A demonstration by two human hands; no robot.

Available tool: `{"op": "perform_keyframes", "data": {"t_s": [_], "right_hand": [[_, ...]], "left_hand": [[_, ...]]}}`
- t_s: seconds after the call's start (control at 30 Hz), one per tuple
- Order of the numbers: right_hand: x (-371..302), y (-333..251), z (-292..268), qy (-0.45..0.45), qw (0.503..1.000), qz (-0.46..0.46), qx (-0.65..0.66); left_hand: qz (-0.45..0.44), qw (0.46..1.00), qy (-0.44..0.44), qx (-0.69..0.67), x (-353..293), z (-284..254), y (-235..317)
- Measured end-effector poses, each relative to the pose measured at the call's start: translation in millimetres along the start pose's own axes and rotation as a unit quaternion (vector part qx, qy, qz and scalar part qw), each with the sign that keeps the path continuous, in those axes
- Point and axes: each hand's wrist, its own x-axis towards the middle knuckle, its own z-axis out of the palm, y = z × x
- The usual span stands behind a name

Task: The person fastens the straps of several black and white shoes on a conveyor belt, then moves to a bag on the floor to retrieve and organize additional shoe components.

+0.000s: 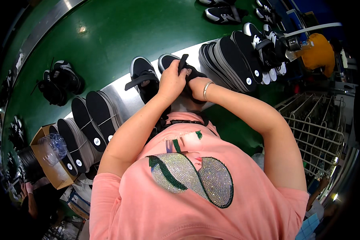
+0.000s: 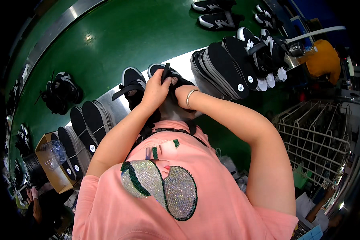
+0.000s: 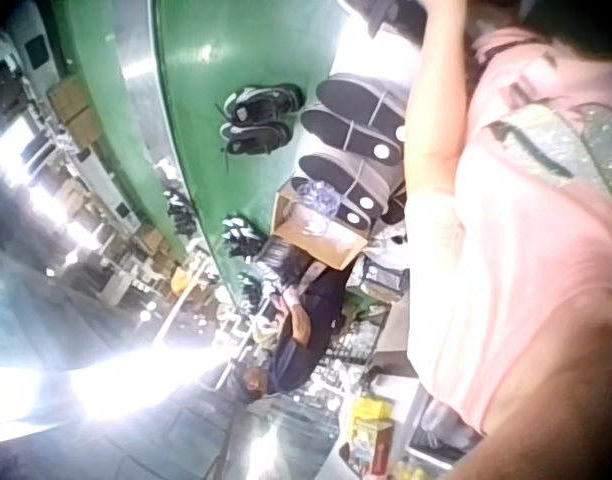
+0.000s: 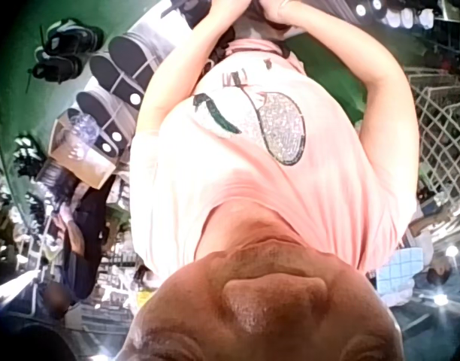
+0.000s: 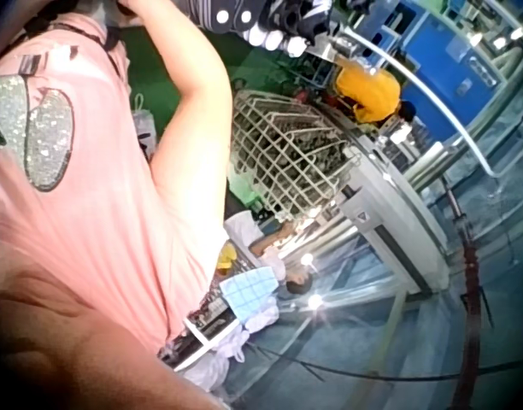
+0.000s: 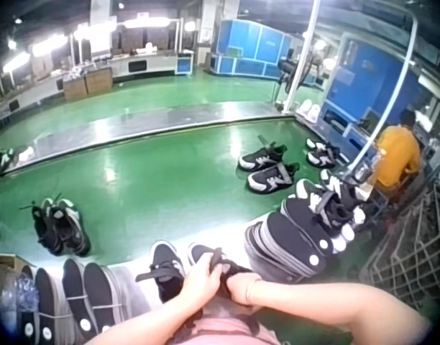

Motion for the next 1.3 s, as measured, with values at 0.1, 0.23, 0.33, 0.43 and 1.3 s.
{"op": "perform_keyframes", "data": {"t_s": [0.1, 0.23, 0.33, 0.43, 1.3], "right_hand": [[-24.9, -0.4, -10.8, 0.021, 0.999, -0.043, -0.022], [-36.2, 10.5, 2.8, 0.003, 0.992, -0.085, -0.089], [-26.4, 16.6, 4.5, -0.05, 0.991, -0.074, -0.098], [-18.8, 31.1, 10.1, 0.028, 0.991, -0.078, 0.107], [-77.7, 28.8, -1.2, 0.365, 0.835, -0.206, 0.358]], "left_hand": [[-0.03, 0.999, -0.015, -0.006, 3.8, -2.9, 4.1], [-0.015, 1.0, 0.001, -0.013, 10.4, 1.2, -4.0], [-0.037, 0.998, -0.015, -0.054, 11.7, 3.2, -12.0], [-0.1, 0.984, -0.047, -0.136, 13.5, 3.8, -14.9], [0.074, 0.984, -0.151, -0.057, -24.6, -29.9, 70.1]]}}
